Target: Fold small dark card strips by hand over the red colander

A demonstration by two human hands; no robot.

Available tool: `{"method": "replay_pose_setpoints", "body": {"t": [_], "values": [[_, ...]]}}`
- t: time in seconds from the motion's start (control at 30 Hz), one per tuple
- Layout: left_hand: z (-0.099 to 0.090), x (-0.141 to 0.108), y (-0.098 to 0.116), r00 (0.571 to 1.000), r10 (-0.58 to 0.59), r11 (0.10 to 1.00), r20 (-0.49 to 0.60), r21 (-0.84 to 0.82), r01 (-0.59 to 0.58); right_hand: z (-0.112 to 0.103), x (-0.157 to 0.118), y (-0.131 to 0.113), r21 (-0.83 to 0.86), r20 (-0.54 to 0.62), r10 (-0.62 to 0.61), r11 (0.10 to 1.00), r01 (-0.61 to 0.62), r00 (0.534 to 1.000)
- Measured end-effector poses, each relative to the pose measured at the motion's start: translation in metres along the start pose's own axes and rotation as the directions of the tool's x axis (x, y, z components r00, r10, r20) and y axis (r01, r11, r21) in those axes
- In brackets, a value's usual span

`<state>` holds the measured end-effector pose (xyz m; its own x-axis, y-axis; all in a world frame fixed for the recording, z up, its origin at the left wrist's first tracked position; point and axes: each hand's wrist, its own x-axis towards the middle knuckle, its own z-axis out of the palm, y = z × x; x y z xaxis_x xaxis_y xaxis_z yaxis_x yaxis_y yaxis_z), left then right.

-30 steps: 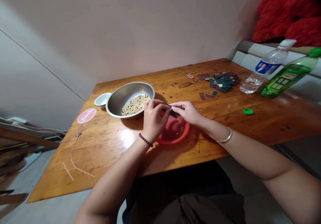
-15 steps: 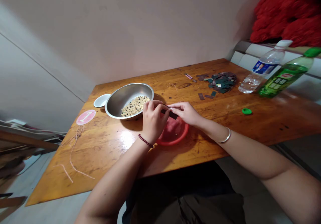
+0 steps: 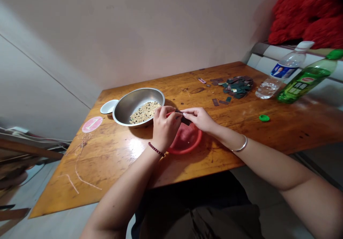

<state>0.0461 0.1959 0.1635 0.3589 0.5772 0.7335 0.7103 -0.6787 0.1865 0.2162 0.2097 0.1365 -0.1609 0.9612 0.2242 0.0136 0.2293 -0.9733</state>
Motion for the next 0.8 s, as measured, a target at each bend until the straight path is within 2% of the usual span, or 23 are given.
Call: {"method": "replay_pose_setpoints", "body": {"t": [0.27,0.5,0.67,0.8], "values": [[0.0014,0.0002,0.0008,1.000,0.007,1.000,-0.003,0.020,-0.007,0.0003,-0.0011,-0.0003,-0.018,0.017,-0.002,1.000,0.003,1.000],[0.0025,0.0002,-0.0006,0.997,-0.043,0.998,-0.059,0.040,0.046,0.0010,-0.0017,-0.0022,-0.020,0.025,-0.012,1.000,0.012,1.000],[0.0025,-0.0008,0.0026,1.000,-0.016,0.999,-0.025,0.041,0.017,0.0009,-0.0015,-0.0026,-0.024,0.017,-0.008,1.000,0.009,1.000],[0.0019,-0.0005,0.0028,0.998,-0.001,0.997,-0.059,0.080,0.006,0.0012,-0.0018,-0.0022,-0.001,0.032,-0.003,1.000,0.003,0.999]]}}
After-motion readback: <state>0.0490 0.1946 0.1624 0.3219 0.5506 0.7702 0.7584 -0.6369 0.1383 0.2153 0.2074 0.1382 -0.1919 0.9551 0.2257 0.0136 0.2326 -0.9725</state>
